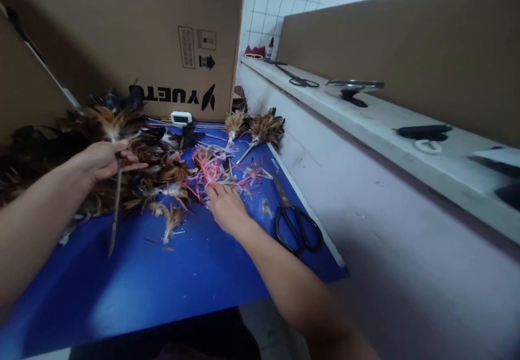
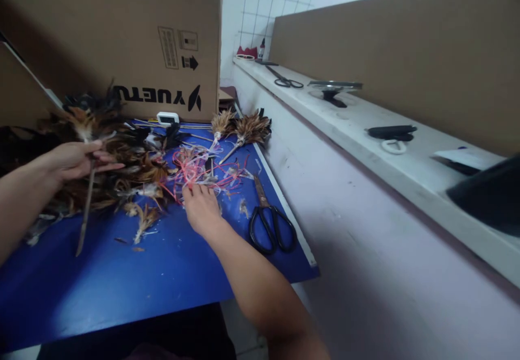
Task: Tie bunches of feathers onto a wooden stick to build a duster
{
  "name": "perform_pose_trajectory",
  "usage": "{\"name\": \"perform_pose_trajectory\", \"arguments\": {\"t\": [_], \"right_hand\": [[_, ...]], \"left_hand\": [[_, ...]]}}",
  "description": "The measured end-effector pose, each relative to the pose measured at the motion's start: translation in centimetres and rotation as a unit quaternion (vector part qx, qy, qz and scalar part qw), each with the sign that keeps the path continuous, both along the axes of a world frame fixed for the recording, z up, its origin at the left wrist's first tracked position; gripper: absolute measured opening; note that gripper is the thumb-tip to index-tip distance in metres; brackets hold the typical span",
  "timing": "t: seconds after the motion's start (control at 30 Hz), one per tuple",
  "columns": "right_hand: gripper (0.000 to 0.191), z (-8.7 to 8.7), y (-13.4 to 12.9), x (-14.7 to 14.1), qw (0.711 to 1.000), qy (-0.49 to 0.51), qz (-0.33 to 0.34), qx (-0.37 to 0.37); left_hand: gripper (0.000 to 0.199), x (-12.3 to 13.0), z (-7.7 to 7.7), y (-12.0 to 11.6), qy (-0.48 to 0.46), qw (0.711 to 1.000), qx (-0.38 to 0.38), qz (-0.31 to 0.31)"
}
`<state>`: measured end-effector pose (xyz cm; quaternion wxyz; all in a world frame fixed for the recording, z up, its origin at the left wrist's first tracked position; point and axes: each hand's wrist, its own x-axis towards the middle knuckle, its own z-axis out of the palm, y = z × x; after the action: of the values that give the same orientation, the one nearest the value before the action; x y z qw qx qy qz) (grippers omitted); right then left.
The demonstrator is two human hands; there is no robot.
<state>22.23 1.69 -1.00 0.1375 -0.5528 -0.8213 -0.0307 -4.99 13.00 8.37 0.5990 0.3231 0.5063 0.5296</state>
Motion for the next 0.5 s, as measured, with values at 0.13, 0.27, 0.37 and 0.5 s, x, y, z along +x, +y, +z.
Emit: {"name": "perform_pose_trajectory", "arguments": {"t": [0.13, 0.27, 0.37, 0.5], "right_hand": [[0.045, 0.2, -0.9, -1.3, 0.999, 0.006, 0.018, 0.028], [0.050, 0.2, -1.4, -3.2, 0.998, 0.000, 0.048, 0.038], [0.045, 0.0, -0.3, -5.9, 0.996, -0.006, 0.078, 0.043], [0.035, 0.7, 2.8, -9.9, 0.993, -0.003, 0.119, -0.012]], "left_hand": [[0.026, 0.8, 2.5, -2.8, 0.063, 0.995, 0.042, -0.059], [0.024, 2.6, 3.6, -6.3, 0.074, 0.986, 0.081, -0.123], [0.023, 3.6, 3.4, -8.5, 0.064, 0.985, 0.087, -0.136], [0.020, 3.8, 2.3, -10.2, -0.013, 0.982, 0.080, -0.170]]}}
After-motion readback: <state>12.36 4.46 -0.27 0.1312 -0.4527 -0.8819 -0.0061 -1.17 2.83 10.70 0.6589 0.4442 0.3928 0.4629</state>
